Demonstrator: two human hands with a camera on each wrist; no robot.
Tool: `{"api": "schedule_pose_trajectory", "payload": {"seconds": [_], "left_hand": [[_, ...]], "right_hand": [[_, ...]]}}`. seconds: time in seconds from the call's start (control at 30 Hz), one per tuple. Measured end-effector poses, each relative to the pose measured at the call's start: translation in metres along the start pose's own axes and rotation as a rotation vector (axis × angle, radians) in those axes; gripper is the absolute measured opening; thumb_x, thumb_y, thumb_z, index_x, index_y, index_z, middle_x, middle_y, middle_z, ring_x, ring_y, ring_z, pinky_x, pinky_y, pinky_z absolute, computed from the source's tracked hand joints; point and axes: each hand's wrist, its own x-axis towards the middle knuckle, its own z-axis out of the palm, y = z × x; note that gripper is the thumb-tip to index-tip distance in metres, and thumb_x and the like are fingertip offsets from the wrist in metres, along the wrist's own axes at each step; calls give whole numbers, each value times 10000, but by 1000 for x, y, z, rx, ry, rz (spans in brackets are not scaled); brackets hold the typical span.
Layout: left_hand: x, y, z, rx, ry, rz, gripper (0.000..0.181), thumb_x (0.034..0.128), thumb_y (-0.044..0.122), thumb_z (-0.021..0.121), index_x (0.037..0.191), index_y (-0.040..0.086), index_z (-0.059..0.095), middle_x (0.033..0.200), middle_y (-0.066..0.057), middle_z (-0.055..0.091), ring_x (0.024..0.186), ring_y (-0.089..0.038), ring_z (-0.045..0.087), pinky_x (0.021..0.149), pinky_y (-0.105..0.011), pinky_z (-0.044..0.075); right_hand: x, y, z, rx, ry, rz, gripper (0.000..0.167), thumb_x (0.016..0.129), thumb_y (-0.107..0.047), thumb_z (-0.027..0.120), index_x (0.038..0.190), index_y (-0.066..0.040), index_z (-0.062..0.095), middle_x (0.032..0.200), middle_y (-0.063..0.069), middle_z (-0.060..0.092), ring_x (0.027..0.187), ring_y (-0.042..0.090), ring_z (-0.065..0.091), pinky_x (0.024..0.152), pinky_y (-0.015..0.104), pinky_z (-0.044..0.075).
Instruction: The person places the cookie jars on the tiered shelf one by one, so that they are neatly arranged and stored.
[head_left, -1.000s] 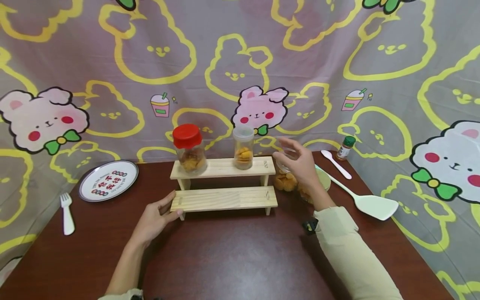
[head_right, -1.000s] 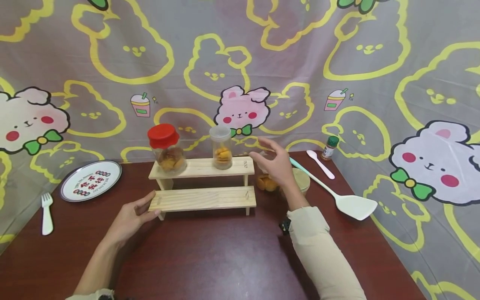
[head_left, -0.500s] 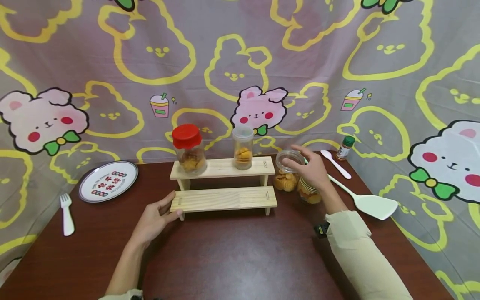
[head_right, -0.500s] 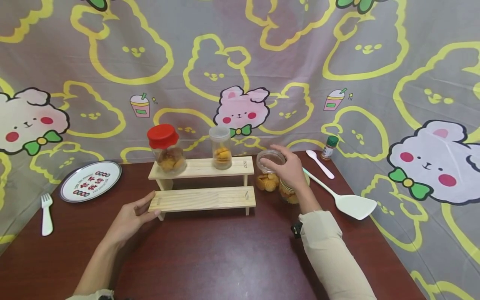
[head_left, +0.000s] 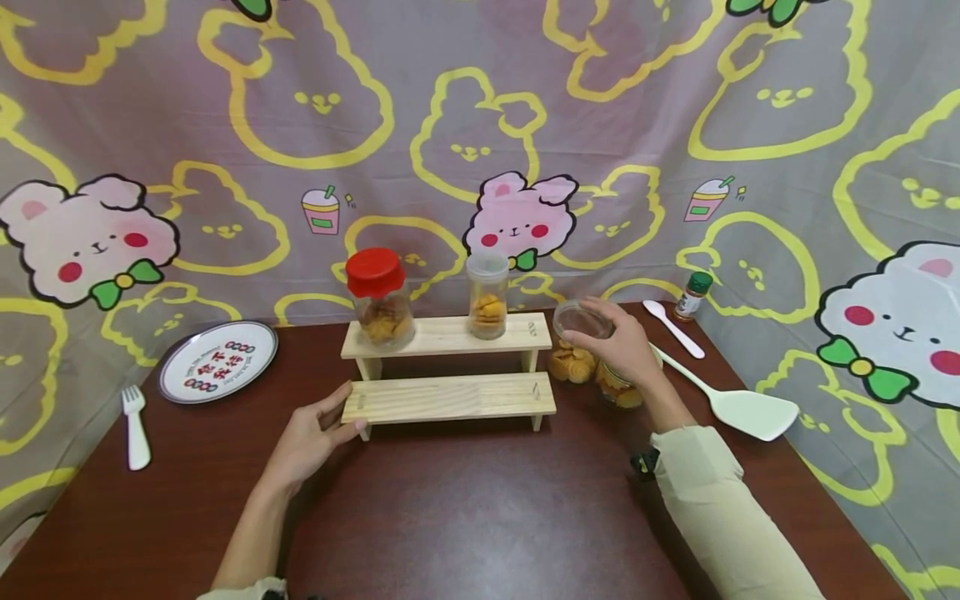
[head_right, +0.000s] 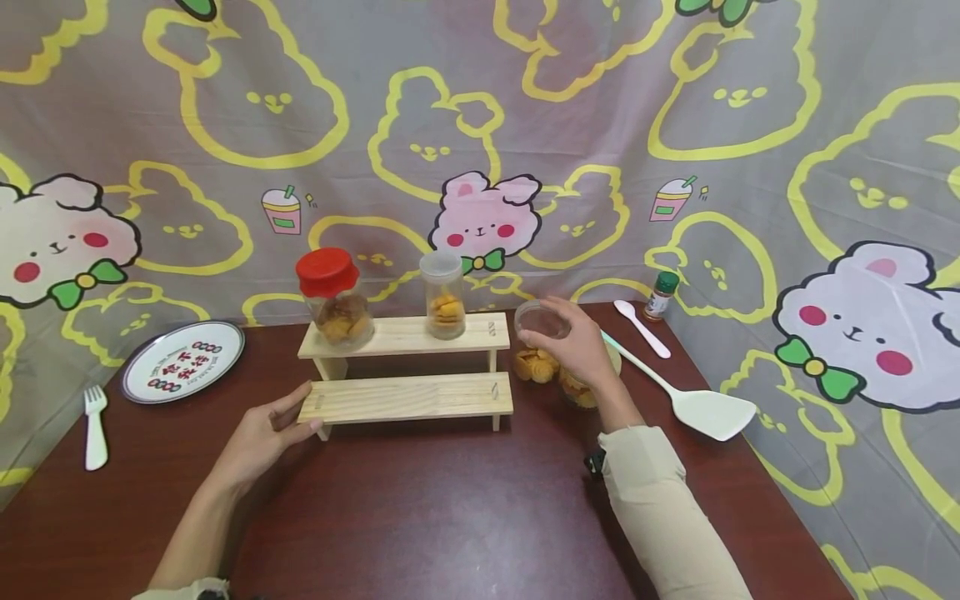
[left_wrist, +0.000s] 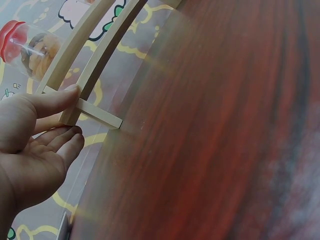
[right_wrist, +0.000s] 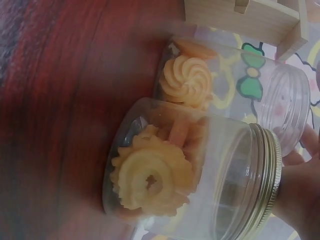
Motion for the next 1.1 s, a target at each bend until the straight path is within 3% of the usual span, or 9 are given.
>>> {"api": "schedule_pose_trajectory", "payload": {"seconds": [0.4,0.73,0.83,1.1], "left_hand": [[0,-2,3,-22,2,13,771,926,146,766,1537,-57,341,1599,-187,316,1445,-328,317,991,-173,412],[0,-1,2,-10,6,17,768,925,145,768,1533,-61,346,1594,-189,325,1442,-329,322,982,-154,407],[-1,1,2,-11,2,16,767,927,145,766,1534,-60,345,1593,-198,322,1443,-344,321,1015,-222,412],[-2,2,0,-9,1,14,765,928,139,763,1534,-62,341,1596,-200,317,1447,-342,317,1004,-200,414]], "right_hand": [[0,5,2,-94,52,-41,644,861,-407,820,1357,-33,648,1537,137,466,1444,359,362,1077,570,411],[0,5,0,-173,55,-64,697,809,-447,856,1343,-43,662,1513,115,500,1424,364,392,1092,579,383],[1,5,1,-184,52,-71,696,817,-452,848,1345,-40,660,1513,122,500,1423,368,392,1095,576,381],[0,4,4,-174,80,-97,644,839,-400,837,1338,-33,663,1500,133,515,1414,373,407,1089,561,397]]}}
